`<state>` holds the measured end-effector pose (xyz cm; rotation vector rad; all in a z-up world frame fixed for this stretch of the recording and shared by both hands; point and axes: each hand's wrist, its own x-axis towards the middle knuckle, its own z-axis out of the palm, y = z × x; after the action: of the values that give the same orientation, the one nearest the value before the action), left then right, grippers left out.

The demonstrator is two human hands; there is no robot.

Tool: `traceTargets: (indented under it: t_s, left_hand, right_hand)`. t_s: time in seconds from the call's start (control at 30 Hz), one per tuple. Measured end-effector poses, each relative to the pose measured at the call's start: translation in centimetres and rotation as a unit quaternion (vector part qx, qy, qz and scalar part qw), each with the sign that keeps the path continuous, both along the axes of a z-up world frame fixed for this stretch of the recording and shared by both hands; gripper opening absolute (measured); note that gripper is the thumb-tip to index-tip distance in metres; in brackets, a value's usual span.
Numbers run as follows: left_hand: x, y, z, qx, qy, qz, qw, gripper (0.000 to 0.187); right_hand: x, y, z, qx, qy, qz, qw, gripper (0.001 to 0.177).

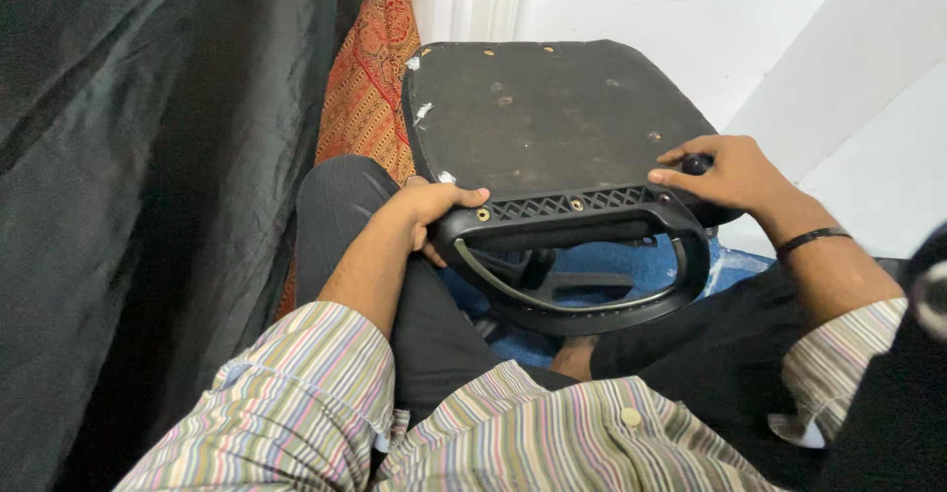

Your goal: The person uses a screwdriver to remove multiple screws from a black plastic chair frame resting on a small table. They unscrew each fastener, place the screws on the table, and flip the frame to access additional screws, continuing the disassembly.

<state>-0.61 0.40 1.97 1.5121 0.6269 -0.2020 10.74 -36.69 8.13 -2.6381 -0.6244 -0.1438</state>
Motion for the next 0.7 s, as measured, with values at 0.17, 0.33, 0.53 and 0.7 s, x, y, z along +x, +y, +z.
traceTargets:
  t_s: [0.17, 0.33, 0.53, 0.7]
  left_hand:
    - [0.8, 0.8, 0.8, 0.009, -0.010, 0.004, 1.000, 0.101]
    - [0.7, 0.6, 1.1, 0.013, -0.031, 0.003, 0.999, 0.100]
    - [0.7, 1.0, 0.3, 0.015, -0.067, 0.005, 0.998, 0.098]
    - [1.2, 0.8, 0.3, -0.006, -0.090, 0.021, 0.996, 0.088]
  right_hand:
    - [0.2, -1.3, -2.1, -0.024, 0.046, 0.101, 0.994, 0.076]
    - [0.3, -0.9, -3.0, -0.065, 0.051, 0.098, 0.992, 0.091]
    - [0.3, -0.9, -3.7, 0.020, 0.020, 0.109, 0.994, 0.085]
    - [0.8, -1.0, -4.2, 0.078, -0.024, 0.134, 0.988, 0.083]
